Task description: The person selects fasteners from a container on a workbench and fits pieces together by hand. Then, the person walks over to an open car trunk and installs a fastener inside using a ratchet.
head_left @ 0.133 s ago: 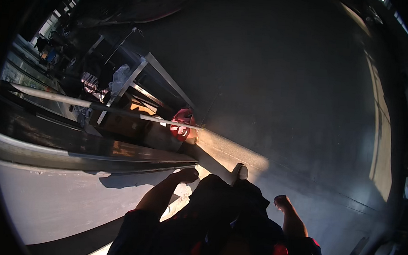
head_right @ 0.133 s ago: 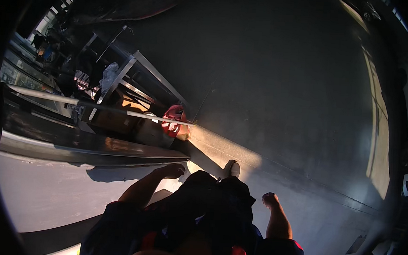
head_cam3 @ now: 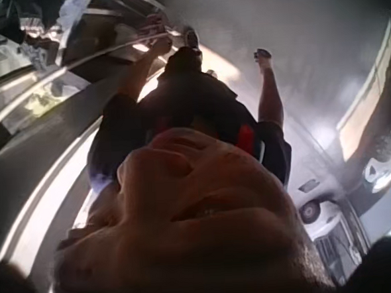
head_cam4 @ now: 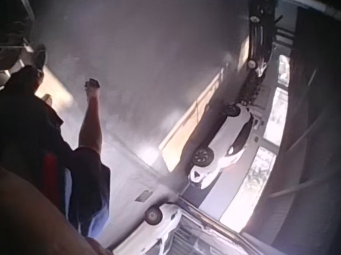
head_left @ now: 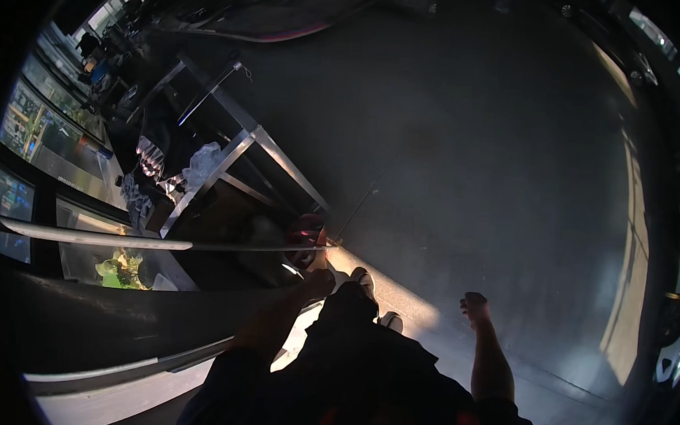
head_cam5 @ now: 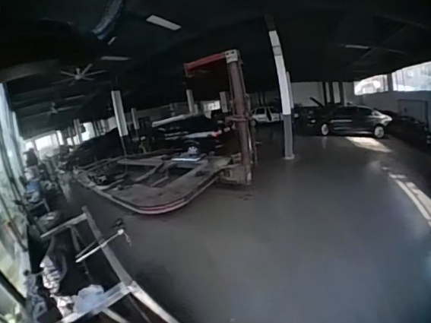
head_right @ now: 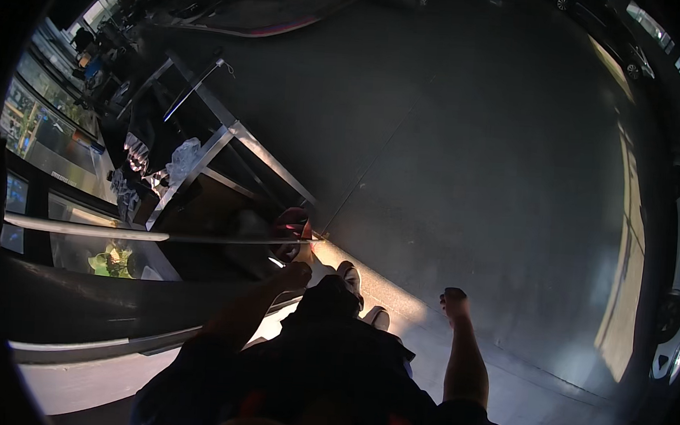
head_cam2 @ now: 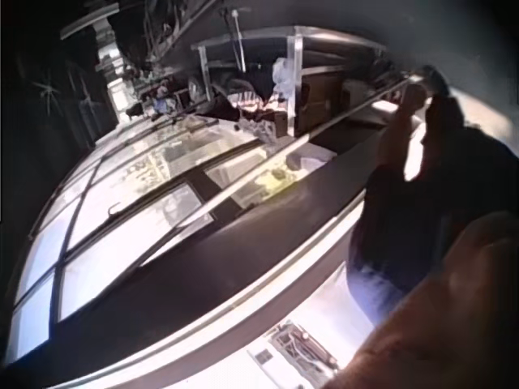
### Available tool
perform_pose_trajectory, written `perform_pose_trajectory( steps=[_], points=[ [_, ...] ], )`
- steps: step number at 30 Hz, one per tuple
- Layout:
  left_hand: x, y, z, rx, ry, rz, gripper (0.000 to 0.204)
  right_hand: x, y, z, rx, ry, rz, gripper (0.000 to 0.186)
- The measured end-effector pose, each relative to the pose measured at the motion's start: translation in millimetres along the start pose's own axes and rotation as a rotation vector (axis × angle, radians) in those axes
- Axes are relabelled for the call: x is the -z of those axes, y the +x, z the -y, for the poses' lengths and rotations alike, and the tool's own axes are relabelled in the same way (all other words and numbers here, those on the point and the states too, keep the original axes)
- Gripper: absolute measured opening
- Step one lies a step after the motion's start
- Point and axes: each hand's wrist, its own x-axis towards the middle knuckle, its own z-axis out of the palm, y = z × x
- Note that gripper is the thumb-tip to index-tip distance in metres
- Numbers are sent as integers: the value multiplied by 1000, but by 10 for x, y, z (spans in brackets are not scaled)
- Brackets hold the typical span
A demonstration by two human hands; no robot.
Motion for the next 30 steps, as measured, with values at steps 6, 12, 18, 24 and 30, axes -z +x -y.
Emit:
perform_pose_trajectory(
  steps=[6,12,18,24,30],
  points=[
    [820,2634,1544,279,-514,69,28,-615,1631,2587,297,-167,8,16],
    [2858,4472,3285,331,-709,-112,29,-994,2483,3388,-22,-506,86,27],
    [3447,5002,5622,535,-709,-28,31,-1968,3979,4286,-325,-751,249,12],
    [2823,4707,7544,808,-719,440,44,-3700,6843,6294,-332,-1159,330,9],
    [3084,4263,9213,1008,-967,-107,36,-7363,8408,9949,237,-529,259,15]
  ],
)
